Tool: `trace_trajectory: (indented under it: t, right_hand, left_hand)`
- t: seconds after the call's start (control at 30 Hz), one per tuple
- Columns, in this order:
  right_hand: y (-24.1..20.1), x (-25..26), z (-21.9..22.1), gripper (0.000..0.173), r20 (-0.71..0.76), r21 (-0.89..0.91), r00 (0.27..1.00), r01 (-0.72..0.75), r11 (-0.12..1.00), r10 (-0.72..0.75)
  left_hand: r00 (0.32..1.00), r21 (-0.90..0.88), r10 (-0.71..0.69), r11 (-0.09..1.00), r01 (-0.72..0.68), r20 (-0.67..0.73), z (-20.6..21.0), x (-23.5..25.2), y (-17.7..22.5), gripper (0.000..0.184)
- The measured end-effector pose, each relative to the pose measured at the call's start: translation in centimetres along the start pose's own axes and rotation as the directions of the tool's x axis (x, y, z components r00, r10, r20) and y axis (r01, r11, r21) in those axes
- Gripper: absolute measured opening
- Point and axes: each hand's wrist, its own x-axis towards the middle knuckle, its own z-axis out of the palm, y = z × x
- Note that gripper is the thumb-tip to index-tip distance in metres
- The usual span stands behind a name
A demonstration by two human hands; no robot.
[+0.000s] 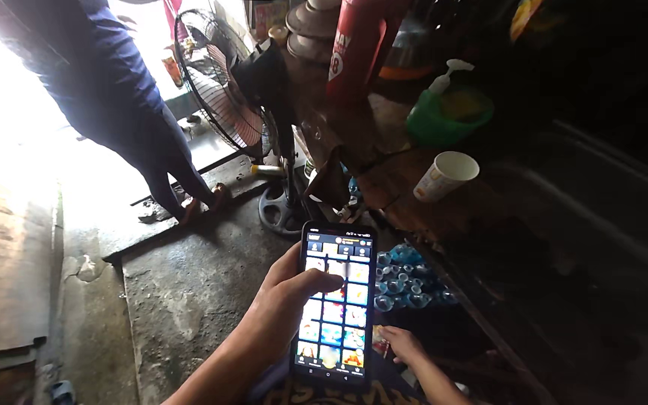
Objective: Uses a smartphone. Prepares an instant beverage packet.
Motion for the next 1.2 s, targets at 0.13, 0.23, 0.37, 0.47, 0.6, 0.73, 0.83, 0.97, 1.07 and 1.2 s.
trace_trajectory:
  t: [0.13, 0.23, 0.37, 0.47, 0.6, 0.73, 0.83, 0.97, 1.07, 1.2]
  right_hand:
    - [0.13, 0.13, 0.06, 0.034, 0.002, 0.008, 1.000, -0.003, 1.000, 0.003]
    - [0.17, 0.24, 0.14, 0.034, 0.002, -0.005, 1.000, -0.005, 1.000, 0.005]
    - [-0.02, 0.06, 0.09, 0.033, -0.004, -0.013, 1.000, -0.011, 1.000, 0.011]
    - [-0.16, -0.09, 0.04, 0.034, -0.002, -0.008, 1.000, -0.007, 1.000, 0.007]
    - [-0.13, -0.02, 0.00, 0.034, -0.004, -0.008, 1.000, -0.012, 1.000, 0.012]
    - [0.05, 0.12, 0.02, 0.034, -0.007, 0.005, 1.000, -0.008, 1.000, 0.008]
    - [-0.08, 0.02, 0.03, 0.034, -0.009, 0.007, 1.000, -0.003, 1.000, 0.003]
    - [-0.07, 0.04, 0.07, 0.033, -0.008, 0.020, 1.000, -0.001, 1.000, 0.001]
    - [-0.10, -0.07, 0.04, 0.034, -0.008, 0.016, 1.000, 0.003, 1.000, -0.003]
    - [-0.24, -0.10, 0.03, 0.034, -0.005, 0.011, 1.000, -0.004, 1.000, 0.004]
  left_hand:
    - [1.000, 0.013, 0.005, 1.000, -0.005, 0.000, 0.03, -0.06, -0.03, 0.037]
    - [1.000, 0.019, 0.007, 1.000, -0.007, 0.002, -0.03, -0.10, -0.06, 0.037]
    - [1.000, -0.025, 0.010, 1.000, -0.010, 0.007, -0.08, 0.03, -0.22, 0.038]
    - [1.000, -0.025, 0.011, 1.000, -0.011, 0.003, -0.01, -0.03, -0.20, 0.038]
    - [1.000, -0.013, 0.008, 1.000, -0.008, 0.012, -0.07, -0.14, -0.11, 0.040]
    - [1.000, -0.036, 0.009, 0.999, -0.009, 0.002, -0.17, -0.01, -0.34, 0.039]
    - [1.000, -0.062, 0.008, 0.998, -0.007, 0.020, -0.31, 0.04, -0.48, 0.039]
    - [0.999, -0.051, 0.015, 0.999, -0.014, 0.028, -0.35, -0.04, -0.42, 0.039]
    - [0.999, -0.062, 0.016, 0.998, -0.014, 0.030, -0.33, -0.12, -0.39, 0.038]
    - [0.999, -0.067, 0.014, 0.998, -0.011, 0.036, -0.37, -0.18, -0.34, 0.038]
